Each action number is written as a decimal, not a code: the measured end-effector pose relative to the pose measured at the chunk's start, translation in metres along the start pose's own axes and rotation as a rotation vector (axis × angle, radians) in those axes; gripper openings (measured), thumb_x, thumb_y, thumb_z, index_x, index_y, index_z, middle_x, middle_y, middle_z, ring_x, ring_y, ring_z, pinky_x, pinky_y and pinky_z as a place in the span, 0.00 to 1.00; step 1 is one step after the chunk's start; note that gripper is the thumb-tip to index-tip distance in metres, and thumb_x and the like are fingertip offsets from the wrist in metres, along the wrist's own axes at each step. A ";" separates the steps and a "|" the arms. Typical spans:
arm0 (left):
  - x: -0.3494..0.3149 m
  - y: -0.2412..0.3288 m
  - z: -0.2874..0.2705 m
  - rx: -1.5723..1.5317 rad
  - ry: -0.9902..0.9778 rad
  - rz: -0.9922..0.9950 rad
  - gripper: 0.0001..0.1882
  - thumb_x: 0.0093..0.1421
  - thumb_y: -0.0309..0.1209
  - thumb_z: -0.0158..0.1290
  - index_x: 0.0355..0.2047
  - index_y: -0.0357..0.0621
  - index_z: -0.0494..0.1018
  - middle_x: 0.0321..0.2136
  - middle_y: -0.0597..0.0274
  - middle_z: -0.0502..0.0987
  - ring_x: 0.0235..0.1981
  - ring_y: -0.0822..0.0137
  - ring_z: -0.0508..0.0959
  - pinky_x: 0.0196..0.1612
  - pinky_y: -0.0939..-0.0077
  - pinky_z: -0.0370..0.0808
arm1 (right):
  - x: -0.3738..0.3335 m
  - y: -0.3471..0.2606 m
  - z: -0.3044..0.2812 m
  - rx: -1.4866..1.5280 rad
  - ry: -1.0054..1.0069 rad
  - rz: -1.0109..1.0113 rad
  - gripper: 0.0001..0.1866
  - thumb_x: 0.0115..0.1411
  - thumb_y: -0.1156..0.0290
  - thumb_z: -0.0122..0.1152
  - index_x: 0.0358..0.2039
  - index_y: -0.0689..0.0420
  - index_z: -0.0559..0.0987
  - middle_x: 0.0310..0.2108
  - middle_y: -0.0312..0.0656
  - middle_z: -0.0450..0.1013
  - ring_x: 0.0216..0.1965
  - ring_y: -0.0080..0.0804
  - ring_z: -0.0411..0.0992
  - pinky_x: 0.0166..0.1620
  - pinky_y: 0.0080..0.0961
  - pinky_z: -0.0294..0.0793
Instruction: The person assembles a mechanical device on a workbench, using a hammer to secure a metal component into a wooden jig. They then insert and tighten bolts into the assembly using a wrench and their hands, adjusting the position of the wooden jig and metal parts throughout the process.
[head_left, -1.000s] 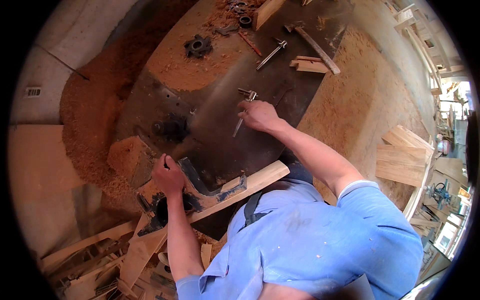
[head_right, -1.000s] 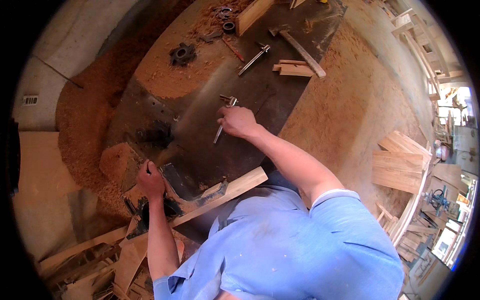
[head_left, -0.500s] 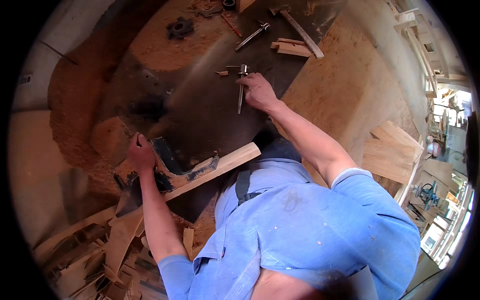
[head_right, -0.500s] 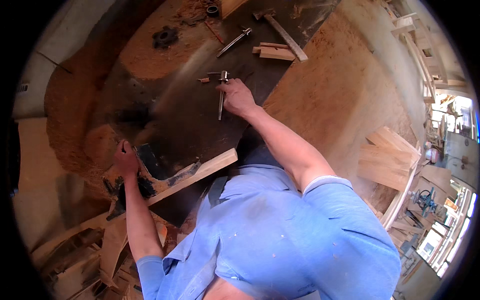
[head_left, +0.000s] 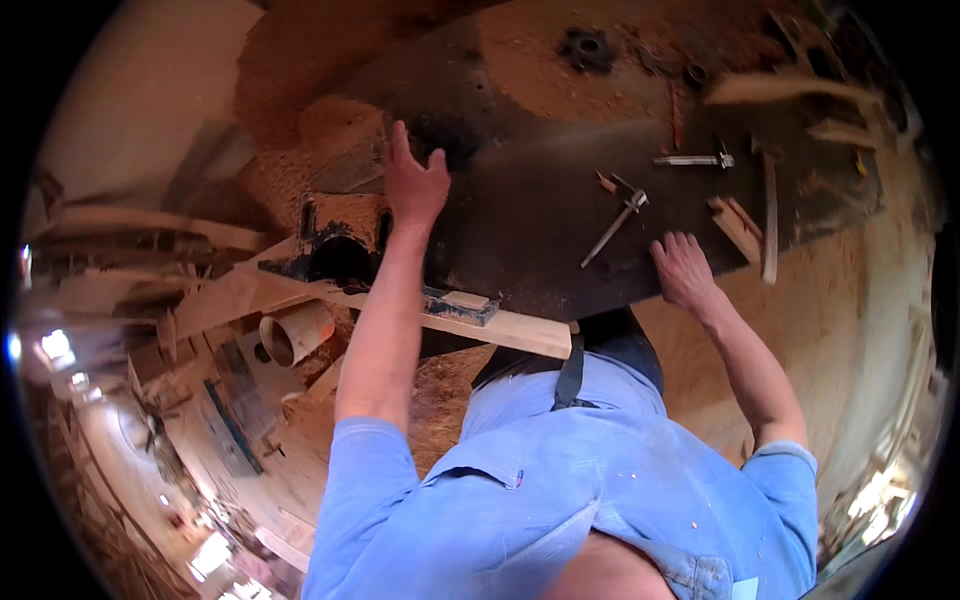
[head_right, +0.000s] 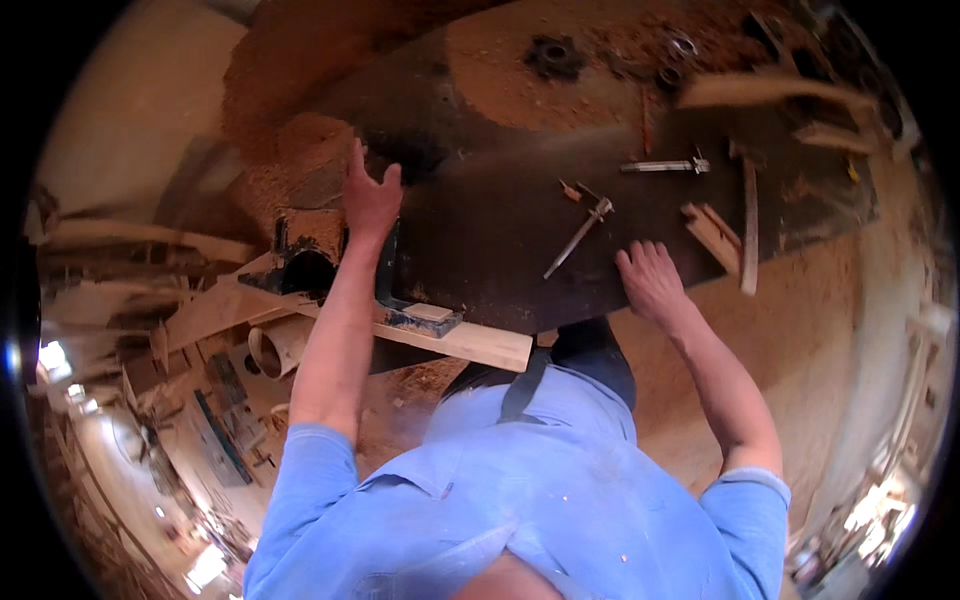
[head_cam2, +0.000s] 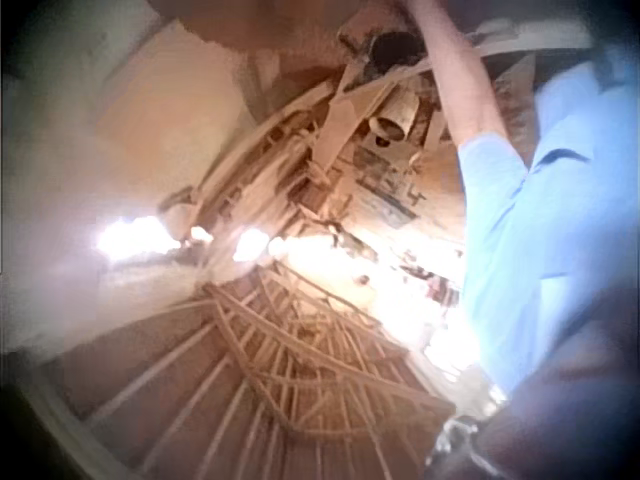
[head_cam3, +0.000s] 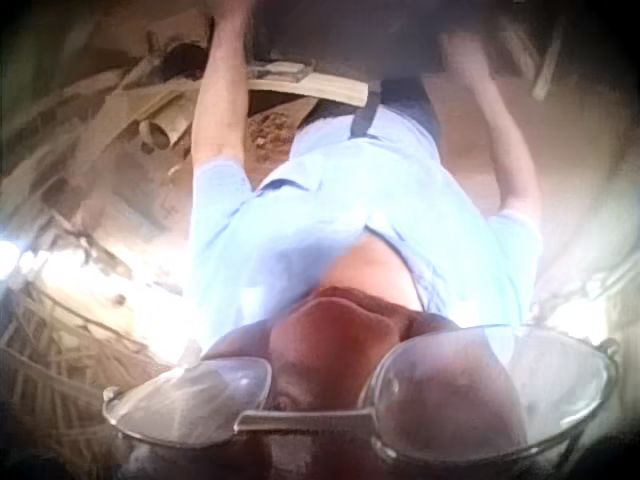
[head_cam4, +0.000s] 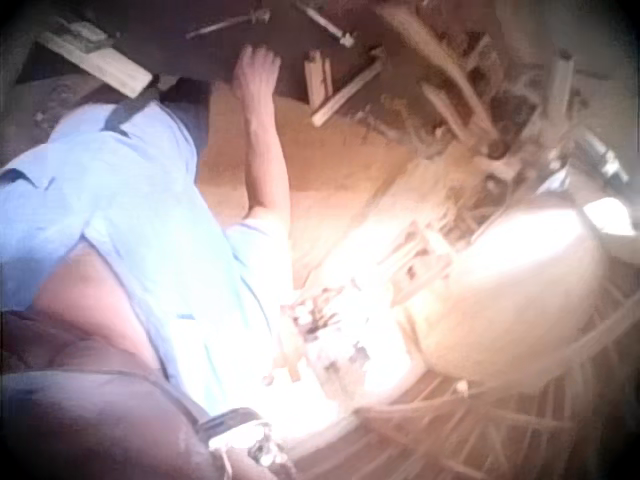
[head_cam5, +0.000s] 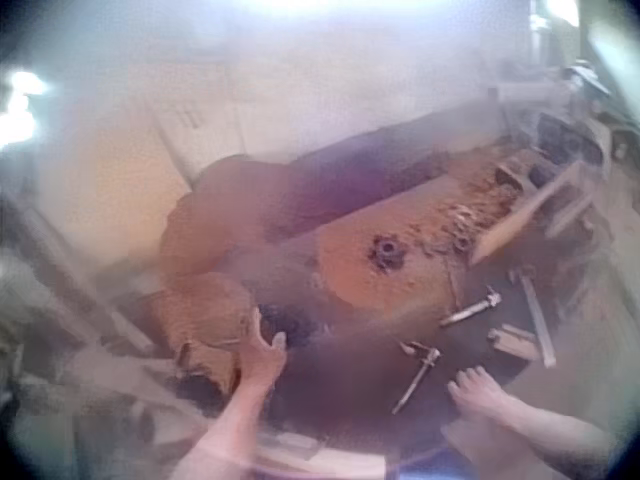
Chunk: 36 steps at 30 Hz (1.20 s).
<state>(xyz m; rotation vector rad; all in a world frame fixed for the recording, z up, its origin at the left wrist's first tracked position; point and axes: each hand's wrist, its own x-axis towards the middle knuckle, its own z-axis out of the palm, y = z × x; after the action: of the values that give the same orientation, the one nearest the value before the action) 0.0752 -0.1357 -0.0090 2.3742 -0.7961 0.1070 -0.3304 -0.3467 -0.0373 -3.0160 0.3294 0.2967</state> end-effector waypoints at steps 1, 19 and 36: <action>0.005 0.011 0.005 -0.112 0.055 -0.126 0.39 0.60 0.39 0.60 0.68 0.34 0.62 0.61 0.38 0.71 0.64 0.40 0.69 0.67 0.53 0.65 | 0.000 0.006 -0.002 0.021 -0.069 0.004 0.19 0.44 0.76 0.64 0.40 0.57 0.74 0.36 0.49 0.72 0.42 0.47 0.72 0.46 0.39 0.71; 0.041 -0.013 0.108 -0.513 0.470 -0.320 0.16 0.52 0.31 0.68 0.38 0.39 0.77 0.33 0.57 0.83 0.35 0.65 0.83 0.40 0.68 0.79 | 0.148 -0.025 -0.124 1.033 0.028 0.209 0.08 0.71 0.72 0.55 0.35 0.58 0.68 0.20 0.39 0.65 0.23 0.25 0.62 0.27 0.27 0.63; 0.037 -0.012 0.082 -0.767 0.284 -0.297 0.17 0.49 0.31 0.69 0.37 0.41 0.77 0.28 0.60 0.79 0.32 0.70 0.79 0.40 0.70 0.78 | 0.342 -0.054 -0.169 0.594 -0.230 0.016 0.13 0.71 0.62 0.56 0.39 0.61 0.77 0.21 0.46 0.69 0.26 0.35 0.72 0.32 0.37 0.69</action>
<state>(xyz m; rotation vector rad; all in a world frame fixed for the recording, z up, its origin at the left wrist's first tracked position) 0.1026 -0.1953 -0.0711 1.6667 -0.2624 0.0078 0.0397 -0.3835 0.0621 -2.3720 0.3465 0.4492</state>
